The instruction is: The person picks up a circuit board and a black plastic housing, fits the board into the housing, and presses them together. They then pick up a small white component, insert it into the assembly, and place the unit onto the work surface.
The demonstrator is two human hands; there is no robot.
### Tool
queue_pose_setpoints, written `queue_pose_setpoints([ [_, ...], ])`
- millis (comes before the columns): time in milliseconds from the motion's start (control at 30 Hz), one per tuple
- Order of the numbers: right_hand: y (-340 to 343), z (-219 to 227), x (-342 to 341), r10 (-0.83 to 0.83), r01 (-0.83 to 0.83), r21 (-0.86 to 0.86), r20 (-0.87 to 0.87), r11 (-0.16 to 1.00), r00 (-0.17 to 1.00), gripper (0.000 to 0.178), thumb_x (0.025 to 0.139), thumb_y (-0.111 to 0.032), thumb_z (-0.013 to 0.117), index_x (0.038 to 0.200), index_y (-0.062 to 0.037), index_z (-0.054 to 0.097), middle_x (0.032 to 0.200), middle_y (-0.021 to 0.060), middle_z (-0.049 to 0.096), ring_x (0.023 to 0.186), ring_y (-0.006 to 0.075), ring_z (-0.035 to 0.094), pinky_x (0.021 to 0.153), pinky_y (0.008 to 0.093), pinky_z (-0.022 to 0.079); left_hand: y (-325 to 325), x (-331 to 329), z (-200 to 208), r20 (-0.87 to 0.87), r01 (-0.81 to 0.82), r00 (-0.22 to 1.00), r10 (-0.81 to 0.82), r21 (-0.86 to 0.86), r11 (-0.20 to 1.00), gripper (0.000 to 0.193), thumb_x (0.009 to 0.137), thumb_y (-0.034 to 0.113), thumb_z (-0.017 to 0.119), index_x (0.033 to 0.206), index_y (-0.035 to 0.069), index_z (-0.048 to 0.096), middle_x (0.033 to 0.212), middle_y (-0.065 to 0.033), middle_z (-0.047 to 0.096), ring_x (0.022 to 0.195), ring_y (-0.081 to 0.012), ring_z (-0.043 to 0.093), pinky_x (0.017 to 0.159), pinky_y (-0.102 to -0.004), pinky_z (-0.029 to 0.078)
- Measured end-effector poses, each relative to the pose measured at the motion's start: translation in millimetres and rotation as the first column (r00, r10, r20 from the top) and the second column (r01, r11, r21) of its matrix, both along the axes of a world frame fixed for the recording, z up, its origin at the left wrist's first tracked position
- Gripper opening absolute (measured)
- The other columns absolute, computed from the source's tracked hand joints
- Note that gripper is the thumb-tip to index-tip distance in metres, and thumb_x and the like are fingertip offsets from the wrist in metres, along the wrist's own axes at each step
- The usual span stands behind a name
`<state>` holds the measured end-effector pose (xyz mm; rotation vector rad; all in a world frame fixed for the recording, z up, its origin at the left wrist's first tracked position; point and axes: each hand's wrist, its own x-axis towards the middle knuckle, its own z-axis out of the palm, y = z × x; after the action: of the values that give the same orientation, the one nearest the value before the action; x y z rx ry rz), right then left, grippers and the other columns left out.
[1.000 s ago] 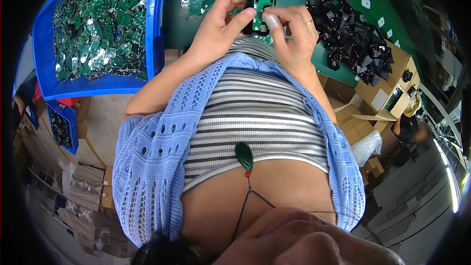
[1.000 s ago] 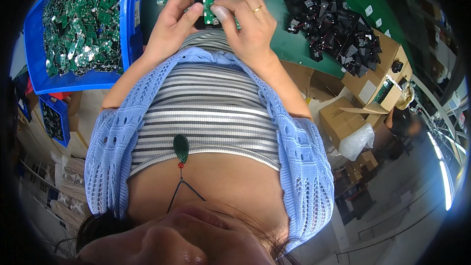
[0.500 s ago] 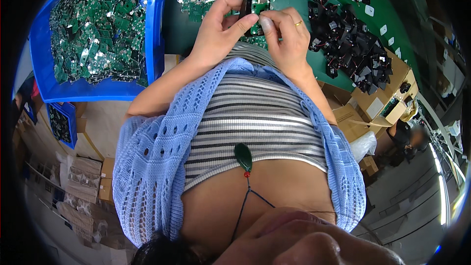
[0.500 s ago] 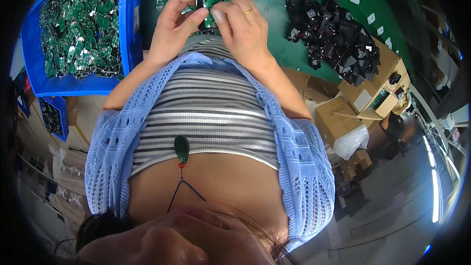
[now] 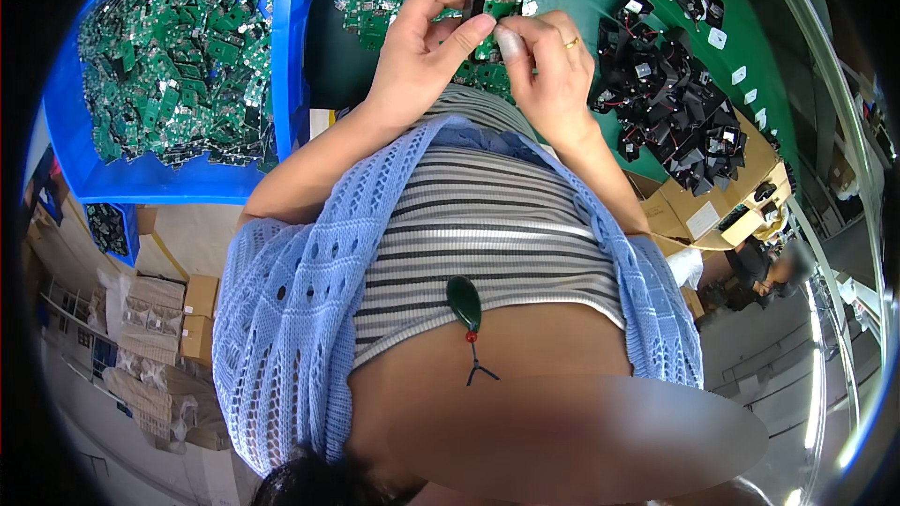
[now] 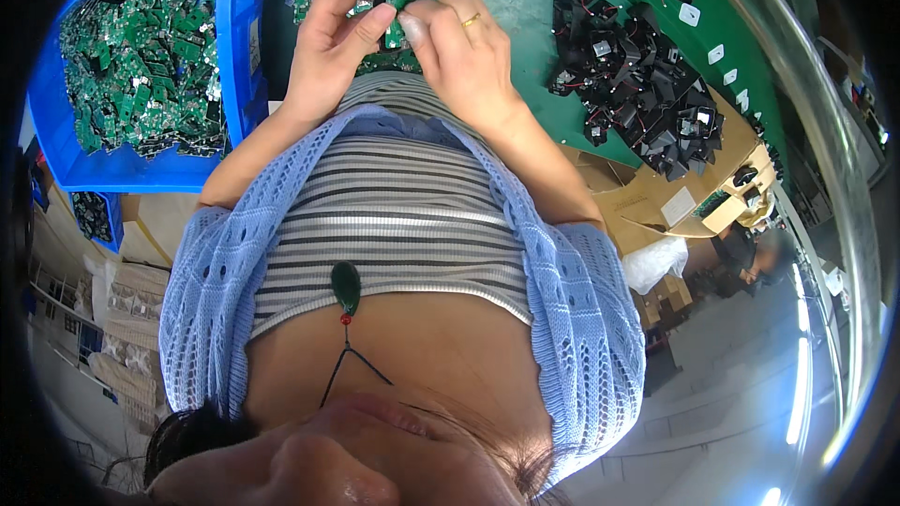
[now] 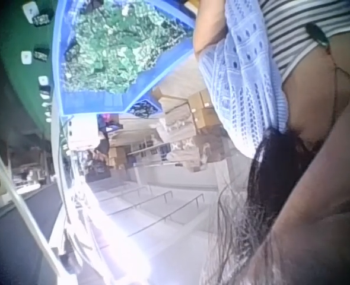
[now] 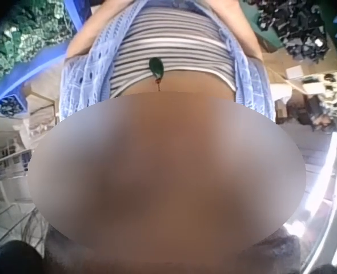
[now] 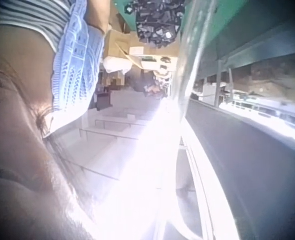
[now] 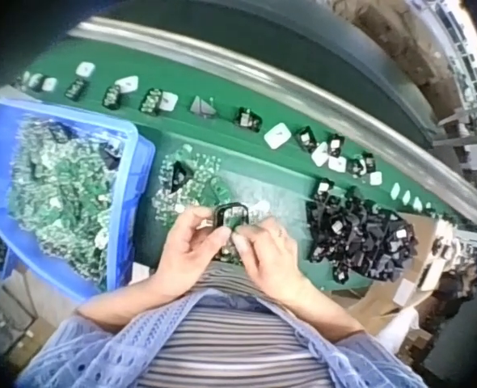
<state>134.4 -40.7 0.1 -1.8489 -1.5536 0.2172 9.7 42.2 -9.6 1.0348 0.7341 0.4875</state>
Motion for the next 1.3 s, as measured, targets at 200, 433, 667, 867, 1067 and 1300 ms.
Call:
queue_pose_setpoints([
  [200, 0.5, 4.4, 0.3, -0.065, 0.064, -0.014, -0.029, 0.998, 0.997, 0.016, 0.072, -0.004, 0.065, 0.084, -0.0049, 0.054, 0.072, 0.0067, 0.053, 0.065, 0.0246, 0.054, 0.054, 0.0335, 0.045, -1.4, 1.3, 2.5, 0.024, 0.009, 1.0, -0.007, -0.058, 0.998, 0.027, 0.085, 0.01, 0.058, 0.106, 0.0, 0.045, 0.099, -0.006, 0.055, 0.084, -0.0091, 0.056, 0.07, -0.0212, 0.046],
  [433, 2.3, 8.8, 7.7, 0.064, -0.064, -0.038, 0.016, 0.997, 0.998, 0.016, 0.071, -0.002, 0.064, 0.085, -0.0046, 0.055, 0.075, 0.0077, 0.052, 0.067, 0.0255, 0.053, 0.057, 0.0342, 0.045, -2.0, -0.7, 4.8, -0.02, 0.053, 0.998, -0.053, 0.009, 0.999, 0.029, 0.085, 0.012, 0.057, 0.109, 0.0, 0.045, 0.099, -0.0057, 0.055, 0.082, -0.0077, 0.055, 0.069, -0.0208, 0.046],
  [667, 45.5, -23.5, 35.1, -0.102, 0.058, -0.1, -0.521, 0.993, 0.848, 0.017, 0.082, -0.003, 0.053, 0.098, -0.0025, 0.055, 0.075, 0.0043, 0.056, 0.058, 0.0075, 0.049, 0.05, 0.02, 0.038, 22.4, 0.6, -12.6, -0.11, -0.064, 0.993, 0.045, -0.18, 0.982, 0.029, 0.083, 0.009, 0.059, 0.108, 0.0, 0.048, 0.098, -0.0052, 0.056, 0.083, -0.0085, 0.055, 0.07, -0.0219, 0.048],
  [867, 175.6, -122.9, 64.8, -0.273, 0.276, 0.002, 0.138, 0.961, 0.952, 0.045, 0.082, -0.029, 0.054, 0.117, -0.0026, 0.046, 0.103, 0.0184, 0.052, 0.091, 0.0359, 0.052, 0.08, 0.0444, 0.041, 32.7, 16.8, -65.6, -0.088, -0.044, 0.995, 0.053, 0.099, 0.994, 0.024, 0.081, 0.009, 0.059, 0.104, 0.003, 0.054, 0.09, -0.0042, 0.06, 0.075, -0.0098, 0.057, 0.066, -0.0234, 0.046],
  [1067, 224.4, -128.9, 86.2, -0.086, 0.113, -0.34, 0.093, 0.933, 0.992, 0.042, 0.075, -0.024, 0.059, 0.11, -0.004, 0.048, 0.096, 0.0185, 0.058, 0.089, 0.0347, 0.056, 0.078, 0.0425, 0.045, 60.8, 70.5, -114.2, -0.455, 0.143, 0.883, 0.114, 0.493, 0.859, 0.03, 0.081, 0.025, 0.06, 0.102, 0.004, 0.055, 0.084, -0.0061, 0.06, 0.071, -0.0144, 0.06, 0.06, -0.0259, 0.047],
  [1300, 163.3, -68.8, 111.8, -0.093, 0.119, 0.018, -0.515, 0.993, 0.852, 0.034, 0.076, -0.001, 0.062, 0.106, 0.0001, 0.047, 0.095, 0.0082, 0.059, 0.085, 0.011, 0.054, 0.076, 0.024, 0.043, 137.1, 115.6, -126.4, -0.504, 0.171, 0.706, 0.498, 0.803, 0.571, 0.018, 0.079, 0.012, 0.053, 0.092, -0.001, 0.056, 0.084, -0.0199, 0.06, 0.082, -0.0388, 0.055, 0.073, -0.0432, 0.044],
])
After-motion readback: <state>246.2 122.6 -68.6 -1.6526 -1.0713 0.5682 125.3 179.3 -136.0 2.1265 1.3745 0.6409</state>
